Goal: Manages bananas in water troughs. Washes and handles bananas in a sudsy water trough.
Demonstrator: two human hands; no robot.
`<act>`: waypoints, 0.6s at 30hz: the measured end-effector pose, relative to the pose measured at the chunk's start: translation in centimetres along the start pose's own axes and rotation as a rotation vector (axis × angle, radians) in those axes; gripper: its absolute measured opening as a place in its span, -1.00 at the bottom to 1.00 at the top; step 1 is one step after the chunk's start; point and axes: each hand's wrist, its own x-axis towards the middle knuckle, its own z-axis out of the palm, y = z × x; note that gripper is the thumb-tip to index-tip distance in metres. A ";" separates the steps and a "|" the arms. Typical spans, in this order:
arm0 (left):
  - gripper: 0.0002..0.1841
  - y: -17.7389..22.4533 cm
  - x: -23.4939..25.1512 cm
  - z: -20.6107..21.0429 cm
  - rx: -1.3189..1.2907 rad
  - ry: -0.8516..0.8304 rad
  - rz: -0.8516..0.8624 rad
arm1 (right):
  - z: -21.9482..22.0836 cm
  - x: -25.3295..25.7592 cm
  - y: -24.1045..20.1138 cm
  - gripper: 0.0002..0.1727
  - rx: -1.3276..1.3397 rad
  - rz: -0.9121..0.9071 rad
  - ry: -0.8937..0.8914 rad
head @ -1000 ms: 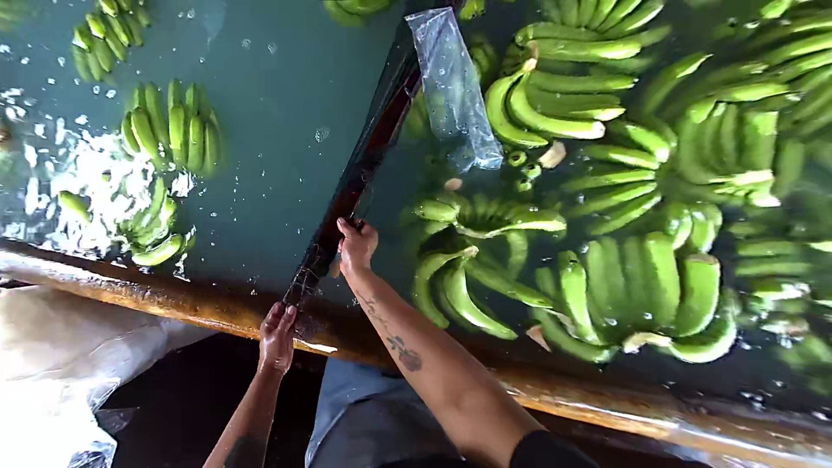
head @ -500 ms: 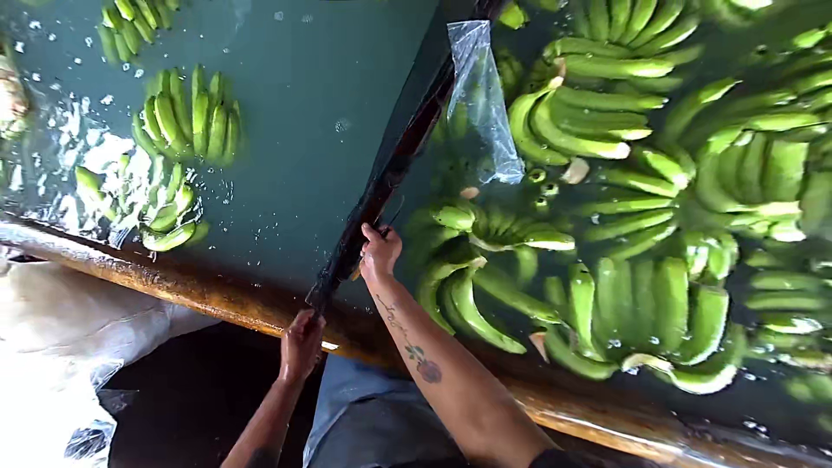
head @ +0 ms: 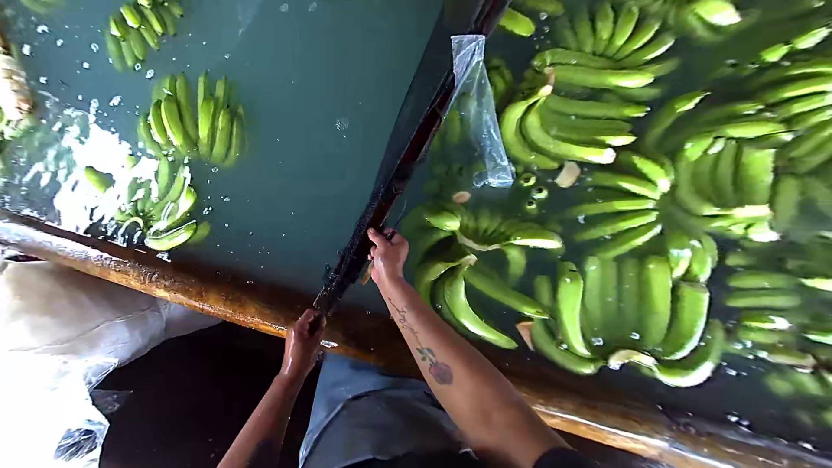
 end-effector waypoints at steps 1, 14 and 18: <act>-0.82 0.0 -0.1 0.1 -0.008 -0.012 -0.006 | -0.3 0.0 0.0 -0.83 -0.004 0.002 -0.003; -0.10 -4.6 -5.8 1.0 -0.558 -0.078 -0.030 | -8.5 1.3 1.0 -0.83 -0.123 0.035 -0.032; -0.30 -5.4 -6.4 -3.3 -0.424 0.104 -0.072 | -13.9 3.2 1.9 -0.72 -0.337 0.063 -0.064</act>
